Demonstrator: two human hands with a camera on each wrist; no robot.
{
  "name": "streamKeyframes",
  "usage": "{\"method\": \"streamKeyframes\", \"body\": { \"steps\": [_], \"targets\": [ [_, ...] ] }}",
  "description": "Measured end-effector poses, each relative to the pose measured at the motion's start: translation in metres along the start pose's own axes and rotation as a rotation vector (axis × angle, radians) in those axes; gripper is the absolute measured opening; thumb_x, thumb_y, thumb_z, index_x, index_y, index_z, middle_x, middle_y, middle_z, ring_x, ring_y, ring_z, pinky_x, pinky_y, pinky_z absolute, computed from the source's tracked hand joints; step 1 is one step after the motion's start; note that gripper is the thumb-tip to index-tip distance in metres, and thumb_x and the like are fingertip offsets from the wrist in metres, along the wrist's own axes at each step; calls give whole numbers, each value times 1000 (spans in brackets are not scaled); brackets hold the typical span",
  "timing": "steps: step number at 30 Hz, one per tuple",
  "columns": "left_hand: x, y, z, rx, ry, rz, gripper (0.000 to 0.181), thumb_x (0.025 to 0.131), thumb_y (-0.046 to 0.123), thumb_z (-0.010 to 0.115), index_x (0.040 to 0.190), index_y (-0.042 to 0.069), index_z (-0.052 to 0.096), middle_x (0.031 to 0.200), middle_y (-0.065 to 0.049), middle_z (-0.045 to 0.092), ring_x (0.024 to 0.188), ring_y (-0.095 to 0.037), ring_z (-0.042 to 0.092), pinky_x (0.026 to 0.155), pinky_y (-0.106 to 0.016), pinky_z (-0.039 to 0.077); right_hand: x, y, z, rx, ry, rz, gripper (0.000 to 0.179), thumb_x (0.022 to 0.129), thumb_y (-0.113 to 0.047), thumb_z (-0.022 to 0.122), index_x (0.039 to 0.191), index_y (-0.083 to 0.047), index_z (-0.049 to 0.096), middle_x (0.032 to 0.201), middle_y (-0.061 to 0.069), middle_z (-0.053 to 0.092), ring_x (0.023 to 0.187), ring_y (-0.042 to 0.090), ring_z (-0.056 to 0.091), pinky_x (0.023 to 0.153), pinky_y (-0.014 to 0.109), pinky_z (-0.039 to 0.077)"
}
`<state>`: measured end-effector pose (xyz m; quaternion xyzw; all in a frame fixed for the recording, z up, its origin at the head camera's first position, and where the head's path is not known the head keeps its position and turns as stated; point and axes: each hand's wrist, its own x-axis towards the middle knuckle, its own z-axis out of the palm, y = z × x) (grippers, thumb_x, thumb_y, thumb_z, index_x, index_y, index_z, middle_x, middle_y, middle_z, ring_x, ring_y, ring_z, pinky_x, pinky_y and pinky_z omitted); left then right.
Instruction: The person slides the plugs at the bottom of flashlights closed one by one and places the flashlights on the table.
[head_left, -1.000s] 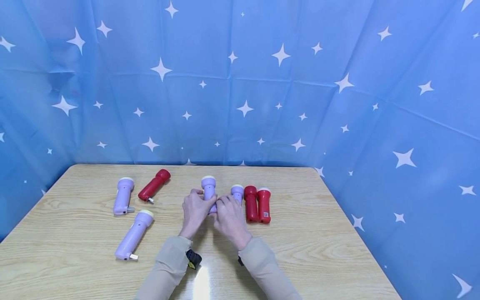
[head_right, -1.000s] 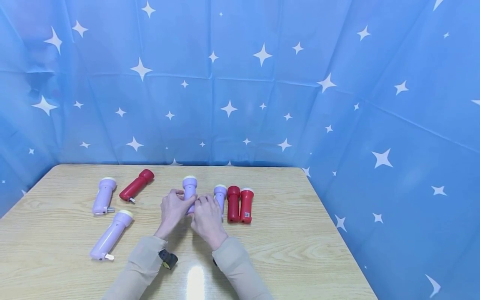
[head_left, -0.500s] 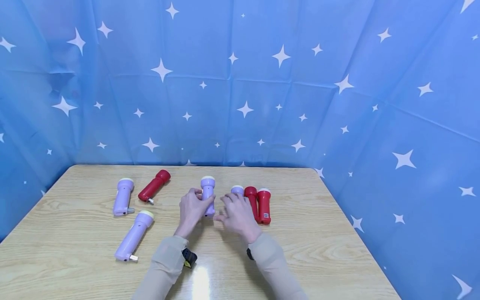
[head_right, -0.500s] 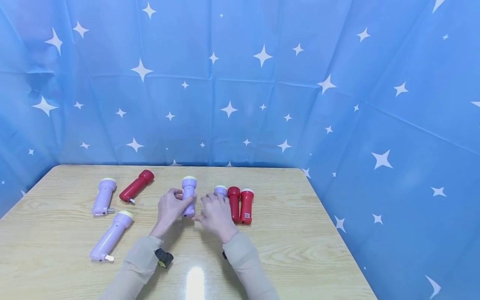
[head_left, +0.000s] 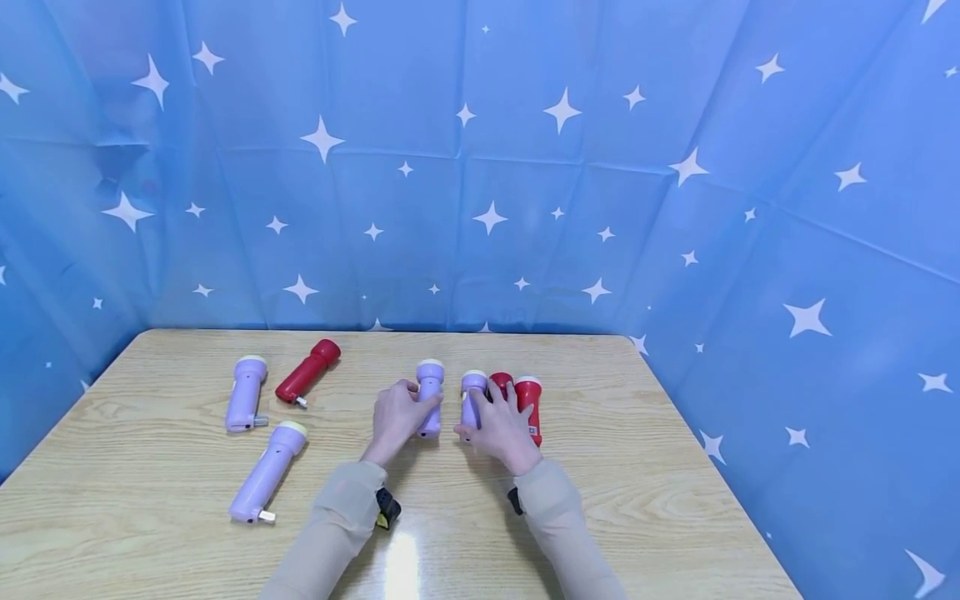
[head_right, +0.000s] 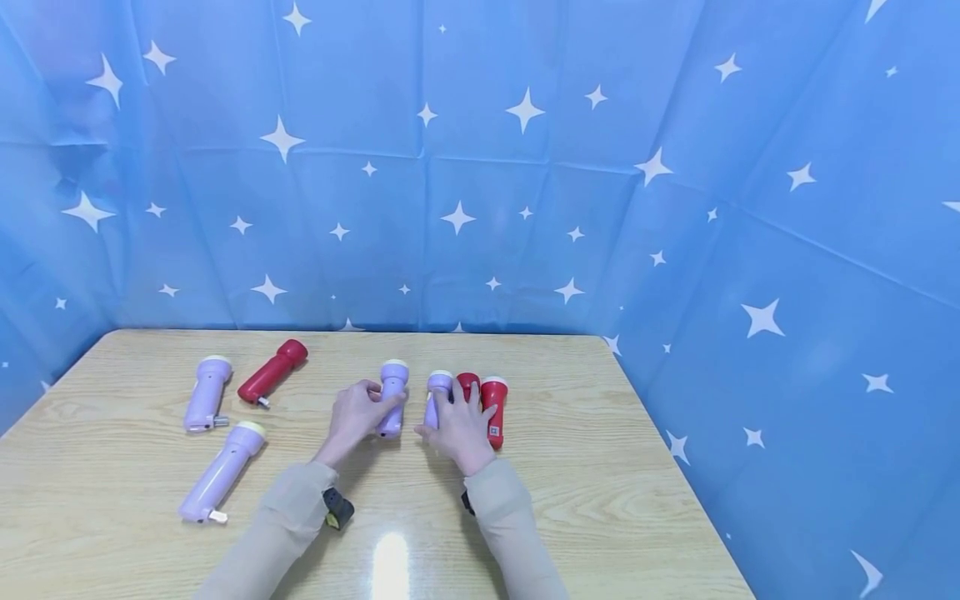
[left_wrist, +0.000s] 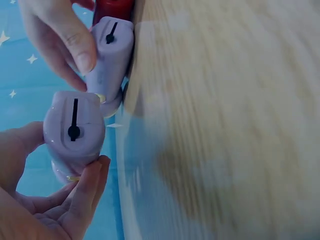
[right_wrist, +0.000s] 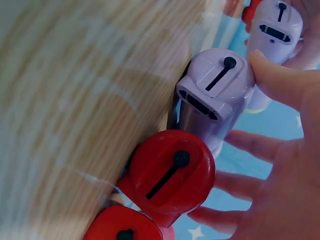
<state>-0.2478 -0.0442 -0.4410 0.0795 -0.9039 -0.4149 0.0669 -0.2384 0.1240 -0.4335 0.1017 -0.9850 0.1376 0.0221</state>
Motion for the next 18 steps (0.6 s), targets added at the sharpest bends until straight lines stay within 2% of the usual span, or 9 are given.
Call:
{"method": "streamKeyframes", "body": {
  "steps": [4, 11, 18],
  "targets": [
    [3, 3, 8, -1, -20, 17, 44, 78, 37, 74, 97, -1, 66, 86, -14, 70, 68, -19, 60, 54, -26, 43, -1, 0, -2, 3, -32, 18, 69, 80, -46, 70, 139, -17, 48, 149, 17, 37, 140, 47, 24, 96, 78, 25],
    [4, 10, 15, 1, -49, 44, 36, 78, 34, 74, 85, 0, 66, 70, -8, 63, 59, -15, 51, 48, -24, 36, 0, 1, -4, -17, -42, 9, 71, 79, -48, 70, 139, -17, 47, 147, 15, 38, 139, 46, 26, 96, 76, 28],
    [3, 12, 20, 15, -75, 54, 35, 78, 33, 74, 85, 0, 68, 73, -9, 65, 60, -15, 52, 48, -23, 36, 0, 3, -4, -5, -64, -3, 68, 81, -48, 69, 138, -17, 48, 150, 15, 36, 141, 46, 24, 96, 76, 27]
  ]
}}
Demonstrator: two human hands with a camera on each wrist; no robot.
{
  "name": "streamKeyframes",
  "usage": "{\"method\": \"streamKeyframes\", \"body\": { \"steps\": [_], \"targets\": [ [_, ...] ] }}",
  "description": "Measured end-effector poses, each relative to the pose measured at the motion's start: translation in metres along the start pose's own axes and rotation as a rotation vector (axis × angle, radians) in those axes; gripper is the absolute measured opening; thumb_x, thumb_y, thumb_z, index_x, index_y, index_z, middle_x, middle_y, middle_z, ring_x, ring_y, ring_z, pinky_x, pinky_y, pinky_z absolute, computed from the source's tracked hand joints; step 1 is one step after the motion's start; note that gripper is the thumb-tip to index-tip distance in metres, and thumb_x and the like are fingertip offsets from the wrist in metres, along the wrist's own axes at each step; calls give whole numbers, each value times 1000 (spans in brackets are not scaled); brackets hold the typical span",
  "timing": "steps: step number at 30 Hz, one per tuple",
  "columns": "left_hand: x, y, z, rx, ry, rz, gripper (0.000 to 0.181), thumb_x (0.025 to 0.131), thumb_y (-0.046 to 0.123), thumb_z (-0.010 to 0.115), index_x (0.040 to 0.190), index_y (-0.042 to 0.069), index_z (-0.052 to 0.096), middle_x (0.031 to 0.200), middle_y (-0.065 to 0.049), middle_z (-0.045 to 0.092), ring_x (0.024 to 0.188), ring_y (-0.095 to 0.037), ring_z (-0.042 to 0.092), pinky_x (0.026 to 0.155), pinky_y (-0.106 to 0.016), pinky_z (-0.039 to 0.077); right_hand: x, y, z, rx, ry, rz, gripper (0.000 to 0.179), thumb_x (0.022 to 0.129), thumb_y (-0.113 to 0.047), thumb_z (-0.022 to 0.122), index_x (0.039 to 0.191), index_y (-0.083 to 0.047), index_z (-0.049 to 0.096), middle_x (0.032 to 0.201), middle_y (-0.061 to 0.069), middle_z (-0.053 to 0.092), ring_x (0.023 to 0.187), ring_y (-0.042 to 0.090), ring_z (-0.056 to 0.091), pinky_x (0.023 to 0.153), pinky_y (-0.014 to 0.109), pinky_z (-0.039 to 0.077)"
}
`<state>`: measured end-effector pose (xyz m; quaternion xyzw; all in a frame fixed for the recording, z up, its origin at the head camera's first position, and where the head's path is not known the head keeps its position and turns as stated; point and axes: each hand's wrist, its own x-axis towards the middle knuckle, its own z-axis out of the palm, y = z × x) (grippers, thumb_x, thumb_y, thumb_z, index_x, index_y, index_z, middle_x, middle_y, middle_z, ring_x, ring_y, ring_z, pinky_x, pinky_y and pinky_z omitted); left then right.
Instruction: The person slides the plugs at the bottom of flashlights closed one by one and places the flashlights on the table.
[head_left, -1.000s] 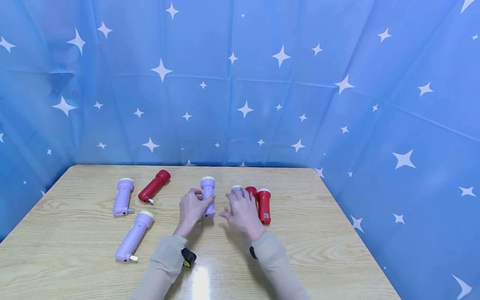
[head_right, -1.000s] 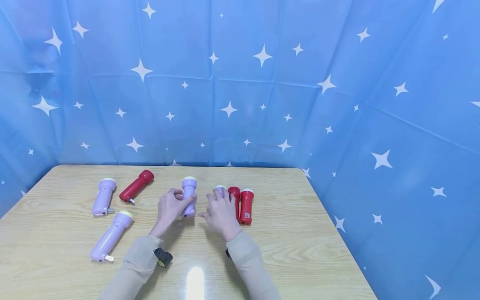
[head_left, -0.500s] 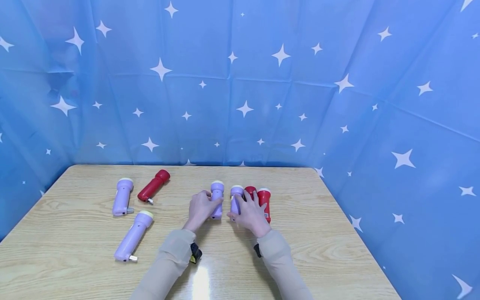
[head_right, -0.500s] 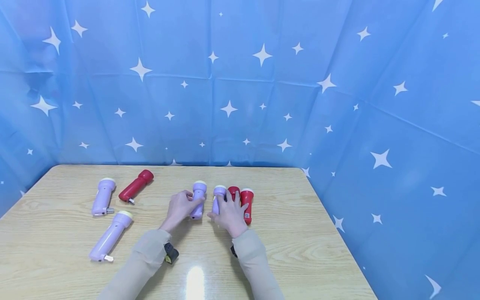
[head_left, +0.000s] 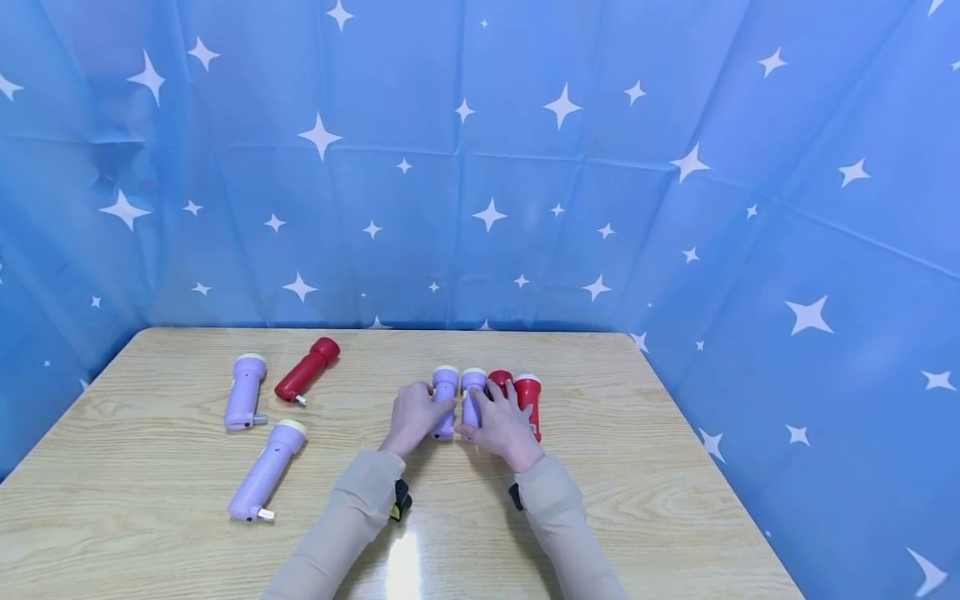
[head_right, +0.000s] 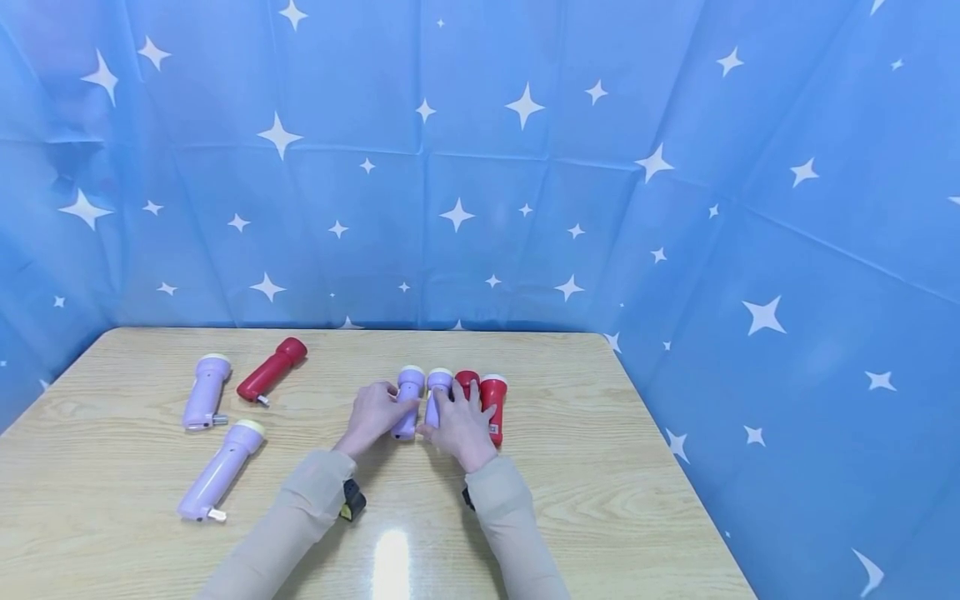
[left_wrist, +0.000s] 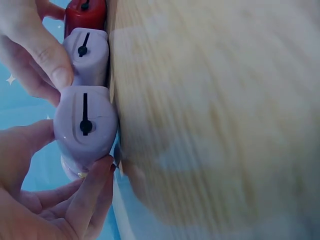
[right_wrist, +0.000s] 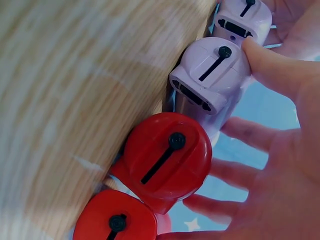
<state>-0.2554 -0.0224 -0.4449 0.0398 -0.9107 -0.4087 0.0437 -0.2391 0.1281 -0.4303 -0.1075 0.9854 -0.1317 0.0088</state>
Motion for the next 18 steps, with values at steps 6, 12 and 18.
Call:
{"method": "streamKeyframes", "body": {
  "steps": [6, 12, 18],
  "targets": [
    [0, 0, 0, 31, -18, 22, 37, 79, 34, 74, 91, -1, 69, 89, -13, 68, 74, -20, 58, 57, -27, 43, 0, 1, -1, -1, -3, -18, 68, 80, -46, 70, 138, -17, 49, 149, 15, 37, 140, 46, 24, 95, 77, 28],
    [0, 0, 0, 73, -49, 41, 41, 81, 41, 71, 88, 0, 66, 82, -11, 63, 66, -19, 52, 53, -26, 37, 1, 2, -2, -10, -2, -36, 71, 80, -48, 70, 139, -16, 48, 149, 15, 38, 140, 47, 25, 94, 77, 29],
    [-4, -2, -6, 81, -66, 90, 45, 85, 40, 67, 99, -3, 65, 81, -12, 64, 65, -19, 54, 53, -27, 39, 1, 2, -2, -21, -3, -44, 70, 80, -49, 69, 138, -16, 50, 148, 16, 39, 139, 47, 25, 93, 77, 30]
  ]
}}
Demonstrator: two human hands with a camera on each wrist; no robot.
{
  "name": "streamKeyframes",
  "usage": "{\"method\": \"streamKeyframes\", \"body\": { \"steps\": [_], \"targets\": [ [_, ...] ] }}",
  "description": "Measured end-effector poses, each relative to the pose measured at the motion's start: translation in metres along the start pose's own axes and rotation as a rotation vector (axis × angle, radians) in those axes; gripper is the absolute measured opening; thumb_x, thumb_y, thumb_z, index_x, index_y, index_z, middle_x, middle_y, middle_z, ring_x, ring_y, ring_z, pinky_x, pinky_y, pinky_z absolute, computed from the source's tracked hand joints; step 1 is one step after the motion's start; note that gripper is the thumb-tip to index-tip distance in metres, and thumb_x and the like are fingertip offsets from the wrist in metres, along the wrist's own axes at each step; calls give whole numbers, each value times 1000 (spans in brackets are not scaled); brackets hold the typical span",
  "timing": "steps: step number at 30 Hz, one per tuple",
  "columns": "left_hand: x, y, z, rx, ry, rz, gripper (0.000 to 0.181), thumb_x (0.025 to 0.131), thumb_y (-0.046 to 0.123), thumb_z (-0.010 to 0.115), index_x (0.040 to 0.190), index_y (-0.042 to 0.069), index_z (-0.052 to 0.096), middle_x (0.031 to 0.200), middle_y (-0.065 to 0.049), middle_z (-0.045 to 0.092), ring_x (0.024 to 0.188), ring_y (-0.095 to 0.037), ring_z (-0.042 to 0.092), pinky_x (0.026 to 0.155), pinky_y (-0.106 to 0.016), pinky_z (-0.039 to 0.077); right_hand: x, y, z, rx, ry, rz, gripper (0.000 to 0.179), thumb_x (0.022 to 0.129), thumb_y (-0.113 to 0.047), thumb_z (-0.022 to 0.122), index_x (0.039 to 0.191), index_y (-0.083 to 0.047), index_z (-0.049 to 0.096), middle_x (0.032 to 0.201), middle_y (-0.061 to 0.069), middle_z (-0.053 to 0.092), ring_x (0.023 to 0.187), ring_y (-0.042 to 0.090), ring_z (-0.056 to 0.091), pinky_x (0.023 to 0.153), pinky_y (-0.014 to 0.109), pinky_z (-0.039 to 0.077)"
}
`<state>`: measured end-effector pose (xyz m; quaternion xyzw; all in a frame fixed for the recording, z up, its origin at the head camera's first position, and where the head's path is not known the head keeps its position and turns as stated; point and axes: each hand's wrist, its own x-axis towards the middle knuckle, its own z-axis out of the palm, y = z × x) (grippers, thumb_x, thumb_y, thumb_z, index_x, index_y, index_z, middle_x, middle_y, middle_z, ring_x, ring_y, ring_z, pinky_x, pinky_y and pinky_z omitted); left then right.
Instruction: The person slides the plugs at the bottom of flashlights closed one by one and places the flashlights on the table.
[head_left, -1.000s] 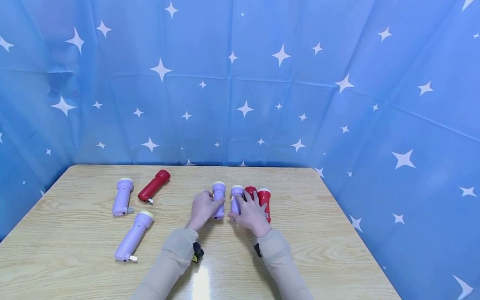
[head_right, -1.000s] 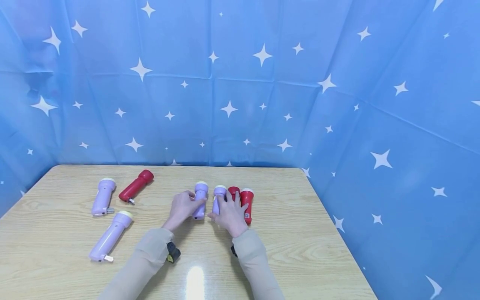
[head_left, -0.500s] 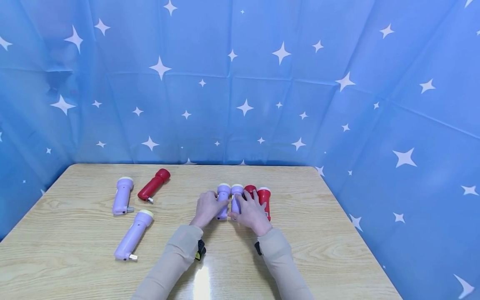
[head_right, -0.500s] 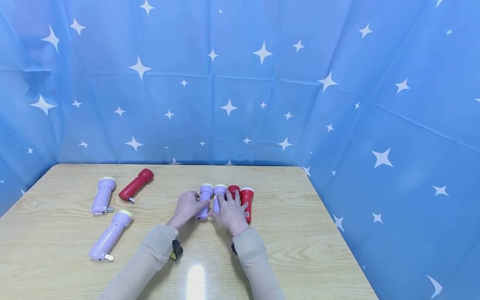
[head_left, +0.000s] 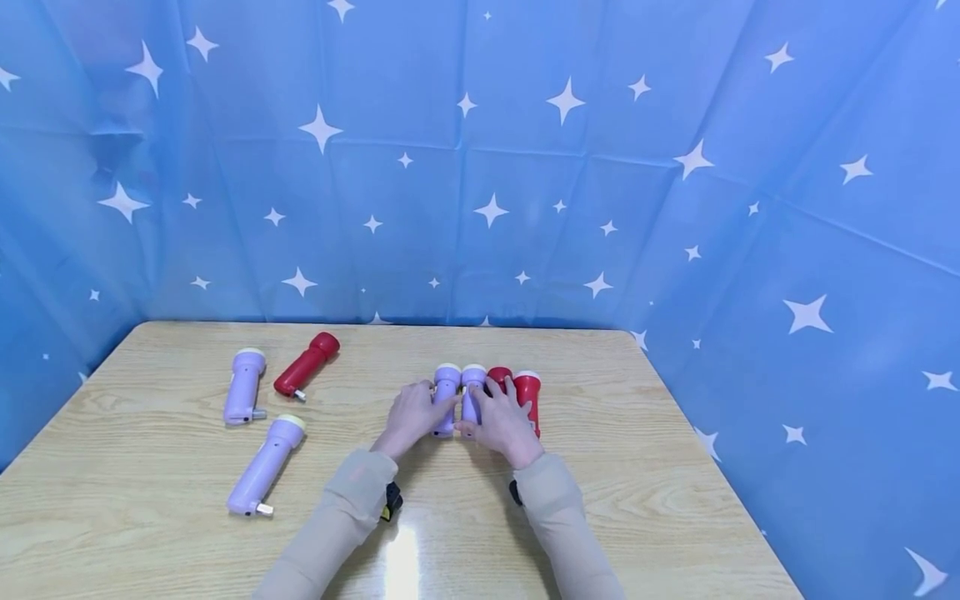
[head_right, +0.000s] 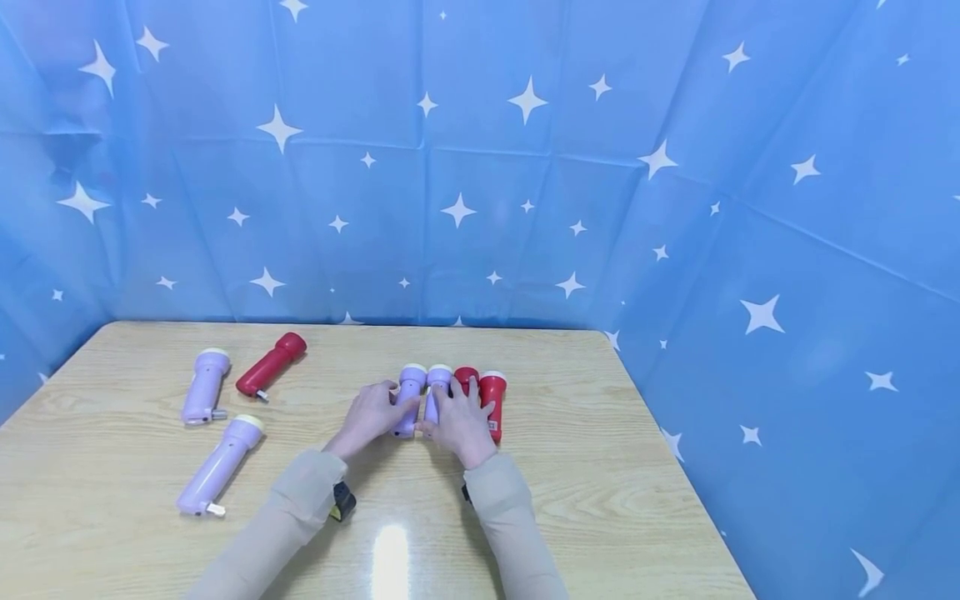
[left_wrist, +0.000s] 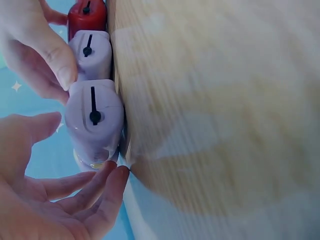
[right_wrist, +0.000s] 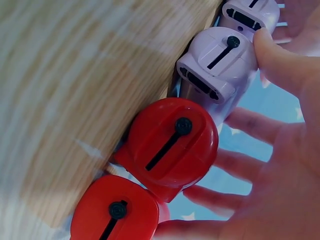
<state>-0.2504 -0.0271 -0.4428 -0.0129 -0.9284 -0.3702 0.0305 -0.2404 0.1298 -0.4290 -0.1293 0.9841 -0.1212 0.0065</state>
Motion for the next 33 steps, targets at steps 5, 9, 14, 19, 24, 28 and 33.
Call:
{"method": "streamKeyframes", "body": {
  "steps": [5, 9, 14, 19, 24, 28, 33],
  "targets": [
    [-9, -4, -6, 9, 3, 52, 49, 88, 36, 64, 115, -6, 61, 96, -16, 68, 77, -22, 63, 64, -32, 51, 2, -1, 1, -17, -7, 4, 68, 81, -50, 68, 138, -17, 50, 148, 16, 39, 140, 47, 25, 93, 76, 31],
    [-20, -10, -12, 11, 46, 83, 48, 89, 33, 63, 118, -5, 59, 107, -19, 67, 94, -30, 65, 77, -41, 54, 3, -2, 2, -31, -17, 15, 69, 81, -51, 68, 138, -18, 49, 149, 15, 38, 141, 47, 24, 95, 75, 31],
    [-35, -22, -26, 35, 106, 98, 45, 89, 33, 63, 115, -4, 61, 108, -20, 67, 96, -35, 65, 81, -46, 52, 3, -3, 4, -35, -31, 22, 69, 81, -50, 68, 139, -19, 47, 150, 15, 37, 141, 46, 22, 96, 75, 30],
    [-52, -39, -49, 116, 105, 105, 46, 89, 33, 62, 115, -5, 61, 108, -22, 65, 97, -37, 63, 82, -48, 52, 3, -4, 3, -22, -30, 27, 70, 80, -48, 69, 140, -19, 47, 149, 15, 37, 142, 45, 22, 96, 75, 30],
    [-66, -55, -79, 209, 154, 128, 47, 88, 28, 64, 116, -9, 59, 107, -28, 63, 95, -44, 61, 79, -53, 51, 3, -3, 3, -30, -29, 29, 71, 80, -48, 70, 140, -19, 46, 149, 15, 37, 142, 45, 21, 96, 75, 29],
    [-75, -71, -103, 313, 191, 98, 51, 84, 23, 68, 117, -13, 55, 109, -36, 58, 94, -53, 56, 74, -58, 48, 3, -2, 3, -30, -27, 27, 71, 79, -47, 70, 140, -19, 46, 149, 15, 37, 142, 45, 22, 96, 75, 29],
    [-84, -90, -126, 420, 90, -55, 61, 80, 23, 69, 119, -17, 47, 112, -41, 49, 97, -61, 48, 66, -60, 48, 3, -1, 3, -27, -21, 19, 70, 80, -48, 69, 140, -18, 47, 149, 15, 38, 141, 45, 23, 96, 75, 29]
  ]
}}
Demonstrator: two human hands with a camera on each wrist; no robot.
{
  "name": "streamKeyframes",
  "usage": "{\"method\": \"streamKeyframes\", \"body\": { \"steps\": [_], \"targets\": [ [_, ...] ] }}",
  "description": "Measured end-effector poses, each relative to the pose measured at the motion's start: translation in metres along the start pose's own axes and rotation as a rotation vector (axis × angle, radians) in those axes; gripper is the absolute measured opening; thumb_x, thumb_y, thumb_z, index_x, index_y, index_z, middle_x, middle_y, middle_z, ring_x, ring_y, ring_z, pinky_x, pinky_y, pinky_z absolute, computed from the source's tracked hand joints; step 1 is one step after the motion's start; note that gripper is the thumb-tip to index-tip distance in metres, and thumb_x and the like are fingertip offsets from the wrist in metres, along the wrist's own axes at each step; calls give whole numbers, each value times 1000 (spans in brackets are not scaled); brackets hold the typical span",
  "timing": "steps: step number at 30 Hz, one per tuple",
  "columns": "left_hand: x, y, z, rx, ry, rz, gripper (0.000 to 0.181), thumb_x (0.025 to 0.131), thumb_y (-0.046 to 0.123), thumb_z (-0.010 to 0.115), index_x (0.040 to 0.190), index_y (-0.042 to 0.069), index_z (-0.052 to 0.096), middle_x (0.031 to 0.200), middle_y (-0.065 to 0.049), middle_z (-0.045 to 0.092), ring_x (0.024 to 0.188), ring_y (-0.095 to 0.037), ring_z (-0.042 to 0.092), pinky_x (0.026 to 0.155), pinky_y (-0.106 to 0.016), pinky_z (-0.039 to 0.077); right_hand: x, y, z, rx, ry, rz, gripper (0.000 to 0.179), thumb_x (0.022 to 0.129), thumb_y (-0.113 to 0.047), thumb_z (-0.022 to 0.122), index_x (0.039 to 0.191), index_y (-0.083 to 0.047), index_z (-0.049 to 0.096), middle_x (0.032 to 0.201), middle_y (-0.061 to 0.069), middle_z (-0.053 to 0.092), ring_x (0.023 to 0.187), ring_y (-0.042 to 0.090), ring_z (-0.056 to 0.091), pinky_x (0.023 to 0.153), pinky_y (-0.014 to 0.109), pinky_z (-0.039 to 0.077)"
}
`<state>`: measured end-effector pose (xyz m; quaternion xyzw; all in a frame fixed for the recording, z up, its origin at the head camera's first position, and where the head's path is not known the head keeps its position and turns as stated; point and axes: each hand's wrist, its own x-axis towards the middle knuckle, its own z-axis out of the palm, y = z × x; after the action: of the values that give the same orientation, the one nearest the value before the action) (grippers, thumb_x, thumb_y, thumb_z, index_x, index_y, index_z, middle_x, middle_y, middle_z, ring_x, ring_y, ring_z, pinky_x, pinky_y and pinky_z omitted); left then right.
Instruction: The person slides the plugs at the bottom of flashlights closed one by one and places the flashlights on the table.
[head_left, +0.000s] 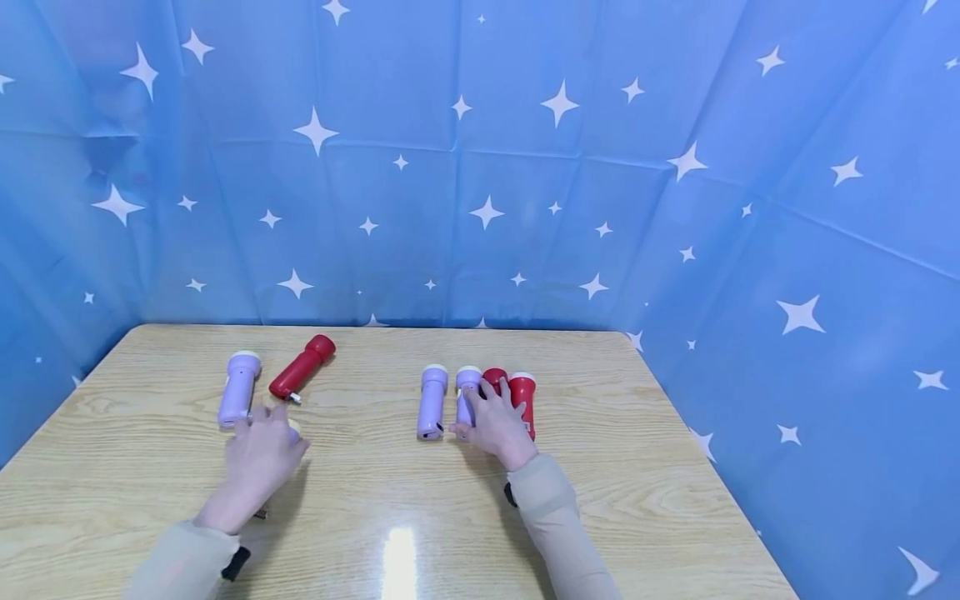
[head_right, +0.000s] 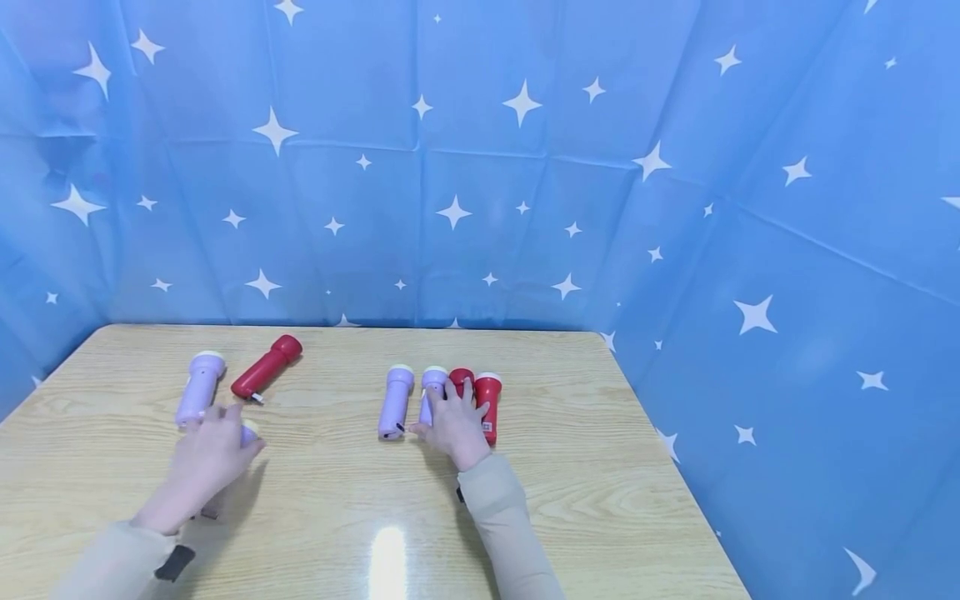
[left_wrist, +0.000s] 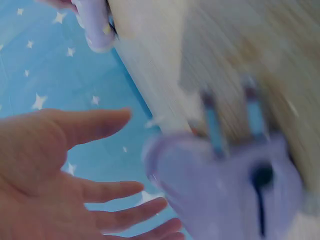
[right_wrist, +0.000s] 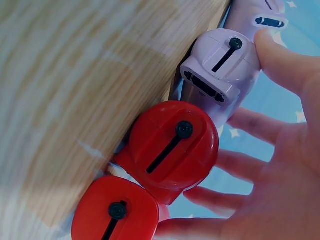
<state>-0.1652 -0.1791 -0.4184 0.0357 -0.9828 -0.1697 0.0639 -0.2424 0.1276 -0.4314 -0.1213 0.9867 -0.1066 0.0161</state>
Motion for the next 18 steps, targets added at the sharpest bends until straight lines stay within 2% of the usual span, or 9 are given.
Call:
{"method": "streamKeyframes", "body": {
  "steps": [3, 7, 10, 13, 16, 18],
  "targets": [
    [-1, -12, -6, -1, -120, -59, 69, 81, 26, 67, 123, -21, 40, 115, -45, 43, 99, -62, 45, 66, -59, 48, 0, 0, 0, 4, -2, 3, 70, 80, -47, 69, 140, -18, 47, 149, 15, 37, 141, 45, 23, 96, 75, 29],
    [-1, -22, -9, -20, -246, -81, 71, 82, 30, 68, 123, -21, 41, 112, -45, 44, 91, -55, 50, 65, -53, 48, 0, 0, 1, 5, -13, 10, 71, 80, -46, 69, 141, -19, 45, 150, 15, 36, 141, 45, 21, 97, 76, 28],
    [-2, -27, -9, -25, -282, -66, 61, 81, 29, 69, 113, -18, 49, 100, -37, 52, 81, -43, 55, 63, -48, 48, -1, -1, 1, 5, -18, 15, 71, 81, -45, 69, 141, -18, 44, 150, 15, 34, 142, 45, 21, 97, 76, 26],
    [-1, -31, -8, -39, -285, -42, 49, 80, 25, 70, 102, -15, 53, 87, -26, 57, 73, -32, 56, 61, -44, 48, -1, -5, 1, 5, -9, 5, 71, 81, -46, 68, 142, -18, 43, 151, 15, 33, 142, 46, 20, 99, 77, 22],
    [0, -34, -8, -60, -308, -35, 36, 80, 21, 70, 91, -10, 56, 78, -18, 57, 69, -26, 55, 59, -39, 46, 0, -11, 1, -14, 14, -62, 70, 83, -48, 65, 143, -20, 41, 152, 15, 33, 141, 46, 22, 101, 76, 20],
    [2, -34, -9, -67, -329, -30, 37, 81, 20, 69, 92, -12, 56, 77, -17, 57, 69, -25, 54, 60, -39, 46, 1, -16, 1, -18, 25, -133, 68, 85, -48, 64, 143, -22, 41, 152, 14, 33, 141, 45, 23, 103, 75, 20]
  ]
}}
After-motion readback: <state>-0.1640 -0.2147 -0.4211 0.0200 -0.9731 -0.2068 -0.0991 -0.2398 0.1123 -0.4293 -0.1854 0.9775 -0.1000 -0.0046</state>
